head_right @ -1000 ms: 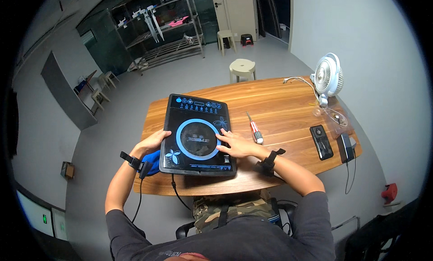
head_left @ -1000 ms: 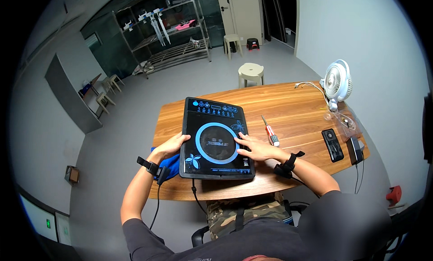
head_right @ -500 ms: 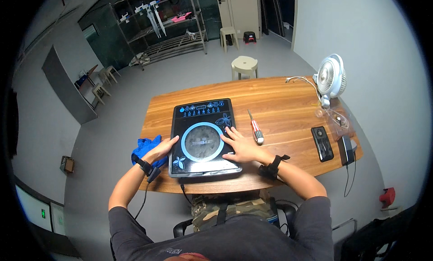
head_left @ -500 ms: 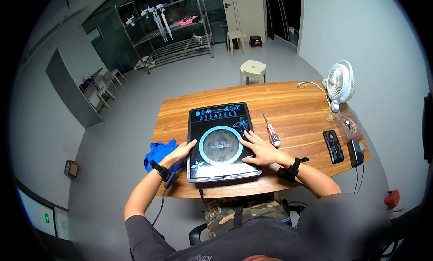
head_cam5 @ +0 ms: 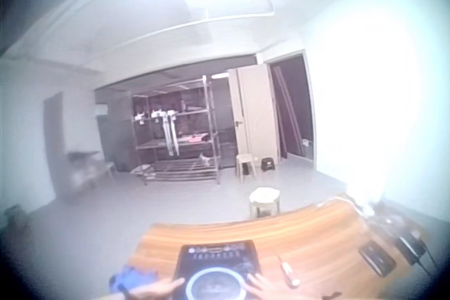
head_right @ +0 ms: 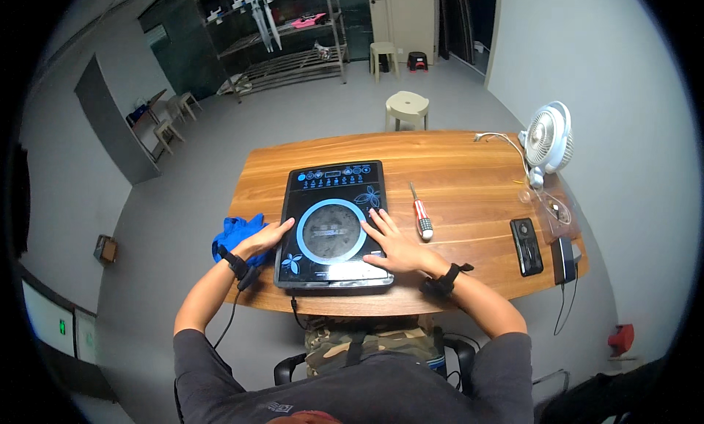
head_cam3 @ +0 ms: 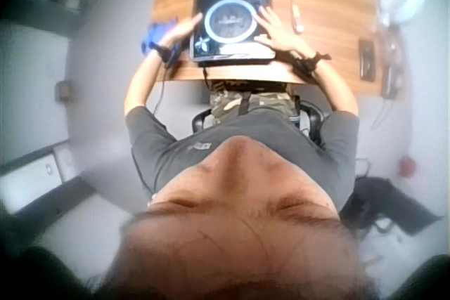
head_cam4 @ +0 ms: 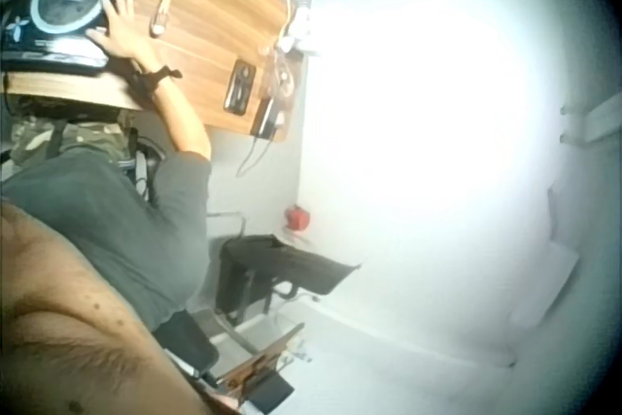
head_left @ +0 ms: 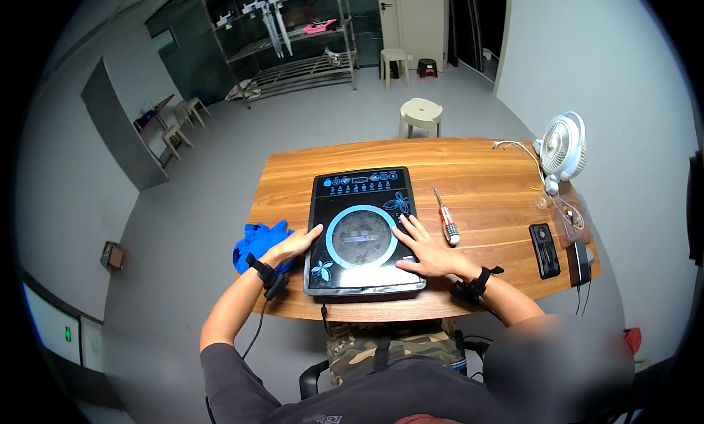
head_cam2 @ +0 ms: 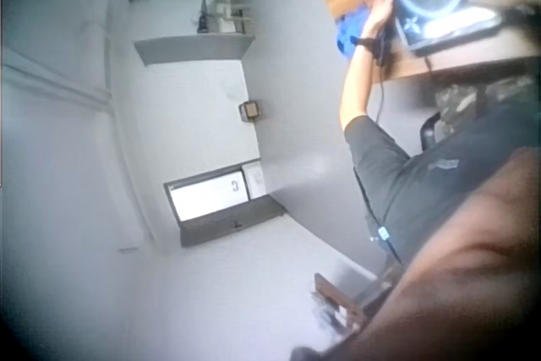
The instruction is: The person unscrews the bottom cover of a portable induction cooktop, wipes both the underside and the top surface with a blue cloth, then reattaches the cover and tightens the screws. The device is handled on a wooden table in a workshop-like room.
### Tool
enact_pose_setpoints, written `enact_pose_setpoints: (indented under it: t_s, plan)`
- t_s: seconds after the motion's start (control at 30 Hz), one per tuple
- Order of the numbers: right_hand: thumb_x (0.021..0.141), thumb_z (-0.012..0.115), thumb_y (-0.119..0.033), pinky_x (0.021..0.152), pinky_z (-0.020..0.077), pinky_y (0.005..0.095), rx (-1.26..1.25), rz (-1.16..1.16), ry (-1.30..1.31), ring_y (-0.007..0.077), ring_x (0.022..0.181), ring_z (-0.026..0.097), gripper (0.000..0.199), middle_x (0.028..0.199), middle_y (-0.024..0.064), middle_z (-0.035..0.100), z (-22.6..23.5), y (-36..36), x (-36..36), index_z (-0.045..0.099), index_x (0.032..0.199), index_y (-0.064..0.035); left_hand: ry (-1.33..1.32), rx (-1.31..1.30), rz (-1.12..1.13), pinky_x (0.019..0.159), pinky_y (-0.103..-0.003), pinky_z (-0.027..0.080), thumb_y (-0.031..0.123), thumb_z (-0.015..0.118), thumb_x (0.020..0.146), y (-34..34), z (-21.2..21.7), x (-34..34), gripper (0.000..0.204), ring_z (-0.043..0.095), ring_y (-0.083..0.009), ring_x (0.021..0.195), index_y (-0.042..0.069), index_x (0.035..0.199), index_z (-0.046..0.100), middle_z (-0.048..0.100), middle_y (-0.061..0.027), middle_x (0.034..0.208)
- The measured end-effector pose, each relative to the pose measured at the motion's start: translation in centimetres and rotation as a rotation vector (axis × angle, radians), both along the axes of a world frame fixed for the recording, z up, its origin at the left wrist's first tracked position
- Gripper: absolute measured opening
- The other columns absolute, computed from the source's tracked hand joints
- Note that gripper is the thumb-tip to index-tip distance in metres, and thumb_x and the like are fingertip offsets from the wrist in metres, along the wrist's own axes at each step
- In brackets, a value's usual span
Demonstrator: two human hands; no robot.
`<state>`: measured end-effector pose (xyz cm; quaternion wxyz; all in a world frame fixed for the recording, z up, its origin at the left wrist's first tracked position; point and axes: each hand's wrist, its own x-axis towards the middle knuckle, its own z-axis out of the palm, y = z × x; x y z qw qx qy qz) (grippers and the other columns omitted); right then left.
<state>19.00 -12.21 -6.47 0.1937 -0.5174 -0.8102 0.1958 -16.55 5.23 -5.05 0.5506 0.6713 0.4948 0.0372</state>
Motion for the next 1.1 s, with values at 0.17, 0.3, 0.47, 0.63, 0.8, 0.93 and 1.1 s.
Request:
enact_pose_setpoints:
  t_s: [0.17, 0.3, 0.47, 0.63, 0.8, 0.93, 1.1]
  plan:
    - [0.095, 0.068, -0.052, 0.124, 0.0250, 0.0572, -0.028, -0.020, -0.013, 0.0448, 0.159, 0.005, 0.088, 0.171, 0.0260, 0.009, 0.4, -0.2, 0.2, 0.028, 0.164, -0.0117, 0.242, 0.184, -0.071, 0.088, -0.041, 0.057, 0.055, 0.044, 0.109, 0.5, 2.9, -0.5, 0.067, 0.071, -0.0260, 0.099, -0.007, 0.130, 0.063, 0.072, -0.0204, 0.117]
    - [0.094, 0.068, -0.054, 0.122, 0.0287, 0.0596, -0.027, 0.004, -0.062, 0.0447, 0.158, 0.006, 0.090, 0.171, 0.0241, 0.012, 0.3, 0.3, 0.6, 0.027, 0.164, -0.0136, 0.429, 0.814, -0.131, 0.100, -0.047, 0.052, 0.046, 0.070, 0.092, 0.9, 4.9, -4.9, 0.058, 0.066, -0.0342, 0.119, 0.000, 0.128, 0.066, 0.072, -0.0208, 0.117]
    - [0.094, 0.061, -0.064, 0.109, 0.0124, 0.0852, -0.015, -0.057, -0.317, 0.0458, 0.158, 0.004, 0.094, 0.172, 0.0212, 0.007, 2.0, 1.2, 0.2, 0.022, 0.165, -0.0168, 0.792, 0.604, -0.102, 0.117, -0.070, 0.029, 0.060, 0.081, 0.079, -1.4, 3.8, -10.8, 0.095, 0.023, -0.0474, 0.153, 0.029, 0.159, 0.041, 0.024, -0.0231, 0.165]
    - [0.096, 0.057, -0.066, 0.110, 0.0139, 0.0861, -0.043, -0.109, -0.403, 0.0438, 0.159, -0.002, 0.091, 0.174, 0.0149, 0.004, 4.0, 4.8, -0.1, 0.022, 0.166, -0.0204, 0.577, 0.813, 0.000, 0.117, -0.060, 0.037, 0.046, 0.078, 0.086, -2.6, -0.5, -12.2, 0.081, 0.036, -0.0540, 0.143, 0.024, 0.156, 0.044, 0.034, -0.0306, 0.157]
    - [0.098, 0.050, -0.068, 0.114, 0.0238, 0.0788, -0.159, -0.064, -0.317, 0.0447, 0.158, -0.006, 0.092, 0.173, 0.0183, 0.003, 2.0, 6.0, 0.1, 0.019, 0.166, -0.0161, 0.378, 0.842, 0.119, 0.103, -0.044, 0.052, 0.031, 0.073, 0.092, -1.1, -0.6, -11.3, 0.059, 0.064, -0.0361, 0.120, 0.013, 0.146, 0.056, 0.060, -0.0212, 0.138]
    - [0.100, 0.049, -0.066, 0.117, 0.0333, 0.0680, -0.086, -0.035, -0.278, 0.0472, 0.157, -0.009, 0.092, 0.173, 0.0219, 0.001, 1.0, 6.0, 0.1, 0.016, 0.166, -0.0108, -0.009, 0.768, 0.346, 0.100, -0.038, 0.053, 0.030, 0.072, 0.095, 2.4, 2.8, -7.9, 0.055, 0.068, -0.0248, 0.114, 0.005, 0.141, 0.058, 0.071, -0.0167, 0.125]
    - [0.101, 0.046, -0.066, 0.121, 0.0277, 0.0649, -0.111, -0.025, -0.295, 0.0496, 0.156, -0.009, 0.092, 0.172, 0.0241, 0.001, 1.3, 6.1, 0.3, 0.016, 0.166, -0.0092, 0.167, 0.977, -0.085, 0.105, -0.048, 0.050, 0.043, 0.069, 0.094, 4.7, 8.0, 1.8, 0.062, 0.062, -0.0397, 0.123, 0.009, 0.143, 0.056, 0.061, -0.0217, 0.133]
